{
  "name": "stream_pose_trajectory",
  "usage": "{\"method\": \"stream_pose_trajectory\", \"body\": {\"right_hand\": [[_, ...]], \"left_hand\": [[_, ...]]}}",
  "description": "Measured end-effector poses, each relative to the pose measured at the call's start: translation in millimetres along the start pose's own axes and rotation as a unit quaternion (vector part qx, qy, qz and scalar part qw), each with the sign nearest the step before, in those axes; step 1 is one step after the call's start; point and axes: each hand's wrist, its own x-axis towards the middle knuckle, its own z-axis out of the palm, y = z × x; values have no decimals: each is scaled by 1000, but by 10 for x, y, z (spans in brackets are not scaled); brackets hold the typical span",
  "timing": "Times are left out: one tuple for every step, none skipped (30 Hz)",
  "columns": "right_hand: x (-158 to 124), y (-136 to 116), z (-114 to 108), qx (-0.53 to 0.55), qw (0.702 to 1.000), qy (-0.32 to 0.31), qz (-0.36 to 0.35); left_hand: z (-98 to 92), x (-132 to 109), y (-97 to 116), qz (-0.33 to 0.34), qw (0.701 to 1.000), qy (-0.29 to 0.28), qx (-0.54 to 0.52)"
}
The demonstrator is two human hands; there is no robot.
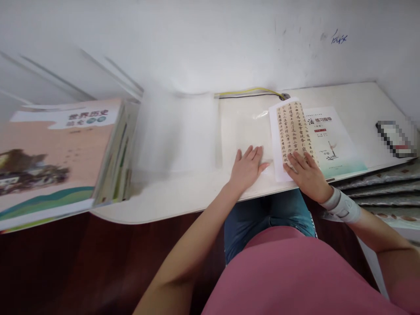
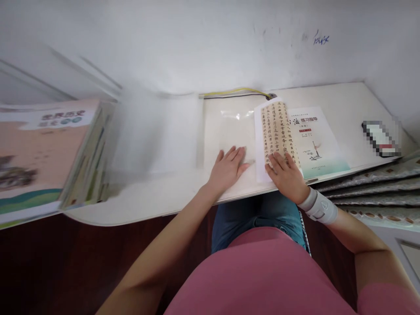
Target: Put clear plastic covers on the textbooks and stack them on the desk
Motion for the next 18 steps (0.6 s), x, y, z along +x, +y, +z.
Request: {"method": "stream_pose_trajectory", "body": {"right_hand": [[2, -6, -1, 0, 1000, 0, 1], [4, -13, -4, 0, 1000, 0, 0], [7, -24, -8, 1, 1000, -1, -4], [9, -38, -14, 0, 1000, -2, -11], [10, -57, -19, -3, 1000, -4, -17], [8, -80, -24, -8, 1000, -6, -22], [4, -107, -29, -13, 1000, -9, -24], [-5, -134, -34, -18, 1000, -10, -23], [-15, -161, -42, -21, 999, -12, -22], [-25, -183, -53, -19, 999, -14, -23], [-29, -196, -69, -12, 999, -17, -29], [-22, -196, -93, 0, 999, -21, -40], [6, -178, -122, 18, 998, -27, -58], [60, -139, -156, 38, 996, -33, -77], [149, -74, -191, 59, 993, -40, -94], [274, 16, -221, 77, 990, -46, -105], [436, 130, -243, 88, 989, -50, -108], [629, 263, -249, 94, 989, -54, -100]], "left_hand": [[4, -1, -2, -2, 1000, 1, -2], [9, -2, -3, -4, 1000, 3, -4], [14, -3, -3, -5, 1000, 6, -5], [19, -5, -3, -6, 1000, 9, -5], [23, -6, -1, -6, 1000, 13, -3], [26, -7, 2, -5, 1000, 16, -1], [28, -8, 6, -5, 1000, 18, 2], [28, -9, 11, -5, 1000, 20, 4], [25, -10, 16, -6, 1000, 20, 6], [22, -10, 22, -8, 1000, 20, 7], [17, -11, 28, -9, 1000, 19, 7], [13, -11, 33, -10, 1000, 19, 8], [9, -11, 38, -11, 1000, 19, 8], [7, -11, 41, -10, 1000, 19, 8], [7, -10, 43, -9, 1000, 18, 8], [8, -8, 44, -8, 1000, 18, 8], [12, -6, 43, -6, 1000, 18, 9], [17, -4, 41, -4, 1000, 18, 10]]}}
